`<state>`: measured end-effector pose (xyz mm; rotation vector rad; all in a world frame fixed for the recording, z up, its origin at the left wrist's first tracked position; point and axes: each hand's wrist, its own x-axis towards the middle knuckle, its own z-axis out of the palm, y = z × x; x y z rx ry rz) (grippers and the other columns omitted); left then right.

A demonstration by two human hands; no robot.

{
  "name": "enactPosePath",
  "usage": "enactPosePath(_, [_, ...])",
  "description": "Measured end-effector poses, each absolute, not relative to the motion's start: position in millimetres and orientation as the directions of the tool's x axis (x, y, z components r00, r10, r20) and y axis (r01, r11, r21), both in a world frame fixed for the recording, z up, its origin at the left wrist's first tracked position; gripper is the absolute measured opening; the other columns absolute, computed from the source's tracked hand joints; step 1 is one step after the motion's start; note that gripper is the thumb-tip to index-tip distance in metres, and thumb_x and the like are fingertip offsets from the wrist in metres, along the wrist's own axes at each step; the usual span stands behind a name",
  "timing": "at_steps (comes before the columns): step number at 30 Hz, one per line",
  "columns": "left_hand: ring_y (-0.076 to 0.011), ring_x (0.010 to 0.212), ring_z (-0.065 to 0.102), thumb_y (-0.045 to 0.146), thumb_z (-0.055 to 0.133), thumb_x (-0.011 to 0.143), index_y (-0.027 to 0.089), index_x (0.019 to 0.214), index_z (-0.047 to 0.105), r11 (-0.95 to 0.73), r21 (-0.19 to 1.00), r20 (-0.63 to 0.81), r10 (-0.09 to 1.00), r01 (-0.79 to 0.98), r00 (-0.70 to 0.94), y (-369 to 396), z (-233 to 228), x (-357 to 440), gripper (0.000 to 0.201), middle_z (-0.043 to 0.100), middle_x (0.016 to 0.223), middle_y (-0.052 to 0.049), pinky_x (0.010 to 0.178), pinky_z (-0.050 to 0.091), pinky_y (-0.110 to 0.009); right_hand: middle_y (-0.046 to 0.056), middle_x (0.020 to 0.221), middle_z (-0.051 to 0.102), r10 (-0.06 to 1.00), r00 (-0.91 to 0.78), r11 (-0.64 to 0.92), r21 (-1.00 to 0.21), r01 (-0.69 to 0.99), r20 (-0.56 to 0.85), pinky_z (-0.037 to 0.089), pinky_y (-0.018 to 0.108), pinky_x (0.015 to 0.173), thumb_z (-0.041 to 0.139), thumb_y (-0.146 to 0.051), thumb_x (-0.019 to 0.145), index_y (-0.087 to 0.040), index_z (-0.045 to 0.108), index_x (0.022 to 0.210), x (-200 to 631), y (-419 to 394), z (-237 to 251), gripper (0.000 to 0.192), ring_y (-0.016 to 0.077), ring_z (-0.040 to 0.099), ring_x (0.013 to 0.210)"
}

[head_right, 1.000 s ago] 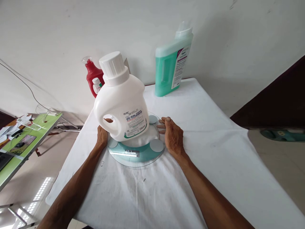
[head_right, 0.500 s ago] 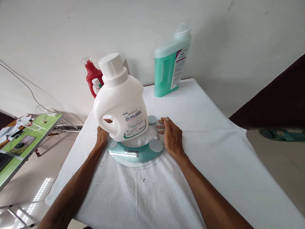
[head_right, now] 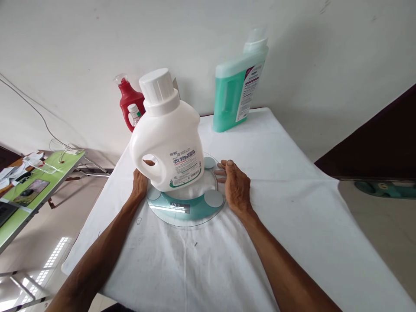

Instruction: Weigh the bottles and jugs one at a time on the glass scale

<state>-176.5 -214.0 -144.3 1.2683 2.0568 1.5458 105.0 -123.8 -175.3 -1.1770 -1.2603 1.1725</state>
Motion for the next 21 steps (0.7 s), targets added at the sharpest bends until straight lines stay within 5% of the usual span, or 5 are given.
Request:
enactPosePath(5, [-0.0274, 0.102, 0.067, 0.057, 0.042, 0.105, 0.022, 0.091, 0.066, -0.016, 0.888, 0.326, 0.728, 0.46, -0.604, -218.4, -132.6, -172.2, 0.045, 0.071, 0.1, -0.01, 0.097, 0.055, -0.044, 0.02, 0.121, 0.08, 0.999, -0.005, 0.049, -0.999, 0.006, 0.049, 0.066, 0.044, 0.073, 0.043, -0.095, 0.091, -0.014, 0.075, 0.118, 103.9, -122.1, -175.6, 0.092, 0.0341, 0.079, 0.099])
enactPosePath(11, [-0.0273, 0.109, 0.07, 0.075, 0.032, 0.106, 0.022, 0.106, 0.07, -0.334, 0.874, 0.484, 0.671, 0.354, -0.562, -232.5, -88.8, -137.8, 0.065, 0.074, 0.11, -0.011, 0.097, 0.057, -0.043, 0.02, 0.118, 0.081, 0.998, -0.011, 0.055, -0.998, 0.006, 0.055, 0.065, 0.044, 0.073, 0.044, -0.091, 0.094, -0.013, 0.076, 0.117, 103.8, -123.0, -176.4, 0.087, 0.033, 0.08, 0.098])
enactPosePath(16, [-0.0239, 0.086, 0.068, 0.086, 0.05, 0.094, 0.021, 0.088, 0.068, -0.309, 0.882, 0.465, 0.691, 0.356, -0.553, -238.3, -58.7, -100.7, 0.068, 0.07, 0.086, -0.008, 0.081, 0.056, -0.039, 0.021, 0.121, 0.079, 1.0, -0.012, 0.025, -1.0, 0.018, 0.024, 0.065, 0.045, 0.075, 0.044, -0.083, 0.099, -0.014, 0.075, 0.119, 105.2, -125.0, -181.2, 0.079, 0.0331, 0.08, 0.099])
enactPosePath(21, [-0.0169, 0.067, 0.061, 0.075, 0.08, 0.079, 0.019, 0.076, 0.067, -0.281, 0.947, 0.317, 0.746, 0.155, -0.586, -224.9, -45.6, -95.8, 0.057, 0.061, 0.065, -0.001, 0.064, 0.05, -0.031, 0.021, 0.121, 0.079, 0.999, -0.008, 0.037, -0.999, 0.016, 0.037, 0.064, 0.047, 0.077, 0.044, -0.083, 0.098, -0.015, 0.075, 0.117, 104.4, -124.4, -184.4, 0.077, 0.0336, 0.08, 0.099])
